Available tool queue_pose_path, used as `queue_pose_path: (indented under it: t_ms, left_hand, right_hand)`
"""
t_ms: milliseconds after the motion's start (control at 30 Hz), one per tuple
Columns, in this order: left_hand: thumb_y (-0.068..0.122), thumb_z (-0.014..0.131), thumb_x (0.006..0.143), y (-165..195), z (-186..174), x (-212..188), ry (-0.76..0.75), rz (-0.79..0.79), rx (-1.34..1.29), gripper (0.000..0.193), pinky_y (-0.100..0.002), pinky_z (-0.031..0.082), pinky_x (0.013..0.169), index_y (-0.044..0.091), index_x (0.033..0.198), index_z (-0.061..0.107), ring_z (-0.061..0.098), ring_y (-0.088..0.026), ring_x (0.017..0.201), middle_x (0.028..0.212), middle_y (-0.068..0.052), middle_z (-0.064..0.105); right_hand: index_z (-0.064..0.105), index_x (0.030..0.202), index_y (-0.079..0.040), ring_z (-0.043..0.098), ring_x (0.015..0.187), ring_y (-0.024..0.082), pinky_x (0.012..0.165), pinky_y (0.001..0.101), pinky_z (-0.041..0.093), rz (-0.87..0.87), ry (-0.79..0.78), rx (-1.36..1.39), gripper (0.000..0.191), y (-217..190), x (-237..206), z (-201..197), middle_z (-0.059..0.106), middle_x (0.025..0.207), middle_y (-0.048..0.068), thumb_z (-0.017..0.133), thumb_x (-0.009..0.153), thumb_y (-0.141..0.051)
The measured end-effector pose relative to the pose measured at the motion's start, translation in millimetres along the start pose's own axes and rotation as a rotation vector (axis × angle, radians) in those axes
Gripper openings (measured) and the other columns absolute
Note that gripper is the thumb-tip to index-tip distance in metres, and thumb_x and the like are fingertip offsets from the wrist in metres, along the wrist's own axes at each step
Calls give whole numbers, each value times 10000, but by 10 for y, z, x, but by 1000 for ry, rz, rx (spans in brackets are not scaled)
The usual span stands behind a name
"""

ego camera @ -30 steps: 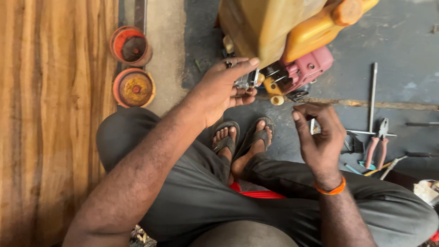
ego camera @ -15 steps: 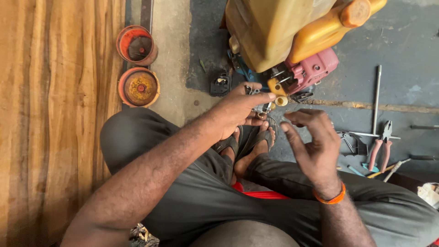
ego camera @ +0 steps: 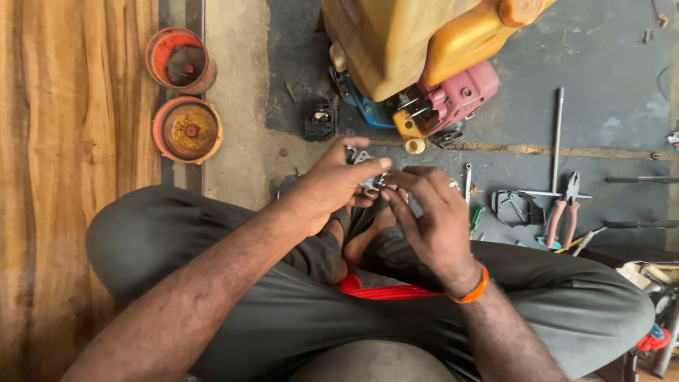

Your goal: The person sits on the ground holding a small carburetor in their lap and uses a screwdriver to loosen and remove its screws and parts. They turn the carburetor over, work on different sides, and at the end hold the carburetor next to a small metal plate to compare the parts.

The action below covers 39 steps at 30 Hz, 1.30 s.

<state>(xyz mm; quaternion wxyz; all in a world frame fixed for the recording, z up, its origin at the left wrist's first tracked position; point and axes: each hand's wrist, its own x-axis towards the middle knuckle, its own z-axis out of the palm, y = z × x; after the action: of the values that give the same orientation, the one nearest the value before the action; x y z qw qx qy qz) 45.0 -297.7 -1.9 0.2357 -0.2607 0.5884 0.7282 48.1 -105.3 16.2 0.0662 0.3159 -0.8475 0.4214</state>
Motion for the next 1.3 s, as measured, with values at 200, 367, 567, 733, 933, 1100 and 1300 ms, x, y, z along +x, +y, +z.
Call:
queue_pose_path:
  t_ms: [200,367,567,733,933,1100,1300]
  left_hand:
    - [340,763,831,-120,-186,-55,67,-2,0,734,-314,576,609,81,1427,423,679,-143,751,953,-86,694]
    - [360,754,832,-153,-314,-59,72,-29,22,775,-310,591,610,85,1448,373,685,-154,775,978,-123,682]
    - [360,748,837,-166,-314,-31,68,-34,14,777,-307,590,607,74,1451,369,679,-165,799,1039,-123,654]
    - [366,747,846,-144,-333,36,60,18,-31,789,-308,613,624,58,1452,346,690,-141,832,1055,-114,665]
    - [353,749,849,-174,-205,144,-1,41,-51,766,-288,601,623,42,1430,360,696,-142,776,1008,-105,695]
    - [330,775,840,-214,-34,276,-29,1,-57,723,-296,581,601,68,1397,395,682,-137,753,1009,-78,680]
    - [295,766,829,-230,71,353,-50,-41,-32,688,-295,580,600,121,1382,396,692,-128,739,956,-68,706]
  right_hand:
    - [698,1103,-63,673,958,290,795,400,542,-87,-8,-31,241,-66,26,207,679,1091,110,823,898,-57]
    - [684,1085,-52,675,961,304,799,408,544,-113,-23,-50,242,-100,49,341,679,1095,114,825,889,-39]
    - [662,1100,-34,689,967,289,795,372,551,-53,-63,50,262,-90,42,375,660,1124,132,791,876,11]
    - [660,1158,-29,679,956,251,829,348,559,-5,-14,125,267,-41,61,303,650,1132,121,797,933,11]
    - [701,1138,-58,680,990,274,826,369,548,-35,5,22,265,-7,45,256,645,1106,120,827,910,-13]
    - [703,1091,-51,679,963,276,773,380,534,-3,57,-75,237,65,7,188,663,1097,131,831,892,-42]
    - [666,1111,-44,690,967,287,809,372,554,124,-16,148,242,222,-49,76,660,1071,112,780,898,-25]
